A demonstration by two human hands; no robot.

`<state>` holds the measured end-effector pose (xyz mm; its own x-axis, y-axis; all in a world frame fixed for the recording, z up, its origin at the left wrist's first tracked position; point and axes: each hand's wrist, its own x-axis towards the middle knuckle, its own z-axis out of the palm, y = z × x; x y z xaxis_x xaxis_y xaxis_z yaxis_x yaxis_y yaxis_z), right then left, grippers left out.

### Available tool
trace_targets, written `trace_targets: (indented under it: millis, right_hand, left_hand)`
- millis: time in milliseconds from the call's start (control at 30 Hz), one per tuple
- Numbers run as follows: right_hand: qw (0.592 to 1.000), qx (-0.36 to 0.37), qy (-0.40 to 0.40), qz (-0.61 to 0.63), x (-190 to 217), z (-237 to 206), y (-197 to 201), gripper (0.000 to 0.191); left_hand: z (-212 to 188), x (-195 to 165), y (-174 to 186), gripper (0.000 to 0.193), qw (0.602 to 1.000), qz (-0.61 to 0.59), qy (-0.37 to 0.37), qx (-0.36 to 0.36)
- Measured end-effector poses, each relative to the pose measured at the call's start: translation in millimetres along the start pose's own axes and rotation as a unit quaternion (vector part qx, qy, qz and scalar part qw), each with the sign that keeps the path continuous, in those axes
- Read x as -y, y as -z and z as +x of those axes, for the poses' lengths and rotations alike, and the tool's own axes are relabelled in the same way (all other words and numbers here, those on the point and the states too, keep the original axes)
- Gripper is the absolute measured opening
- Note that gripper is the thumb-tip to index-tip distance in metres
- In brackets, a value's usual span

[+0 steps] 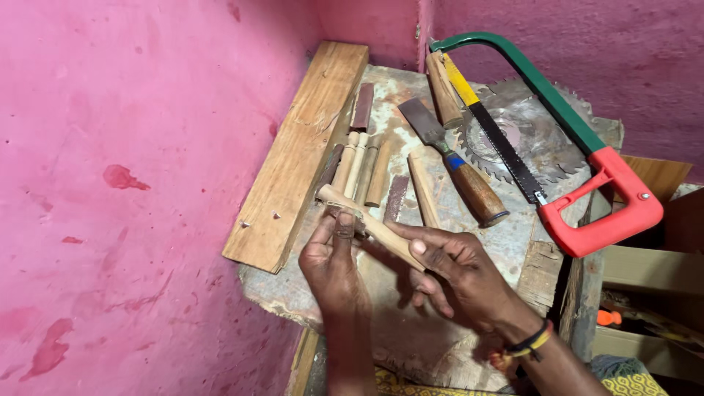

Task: The person carves and smooths small wooden pieces using a chisel and sandpaper. They repeatedly shape the wood, remove shavings, and sand the surfaces to refine the finish.

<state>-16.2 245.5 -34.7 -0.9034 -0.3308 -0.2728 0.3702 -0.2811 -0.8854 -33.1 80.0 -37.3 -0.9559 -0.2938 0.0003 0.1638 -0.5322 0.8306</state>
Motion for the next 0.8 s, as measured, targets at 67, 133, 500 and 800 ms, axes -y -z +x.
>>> trace_targets:
  millis: [67,133,500,800]
  right_hand:
    - [0.999,-0.016,0.025,0.026,-0.4,2.1,-1.1,0.046]
    - [0.998,-0.022,0.046,0.049,1.3,4.4,-0.6,0.045]
    - [0.998,-0.035,0.031,0.047,-3.0,5.9,-1.8,0.047]
    - [0.999,-0.004,0.01,0.033,0.1,-2.3,2.0,0.047]
  left_hand:
    - [-2.6,3.4,-0.6,0.022,0.996,0.079,0.044,0.023]
    - [-7.9,8.6,-3.4,0.022,0.984,0.157,0.081,0.02]
    - [-10.4,0.3,-5.3,0.025,0.973,0.182,0.133,-0.05]
    - [-3.9,-3.4,-10.5,0.022,0.992,0.079,0.067,-0.074]
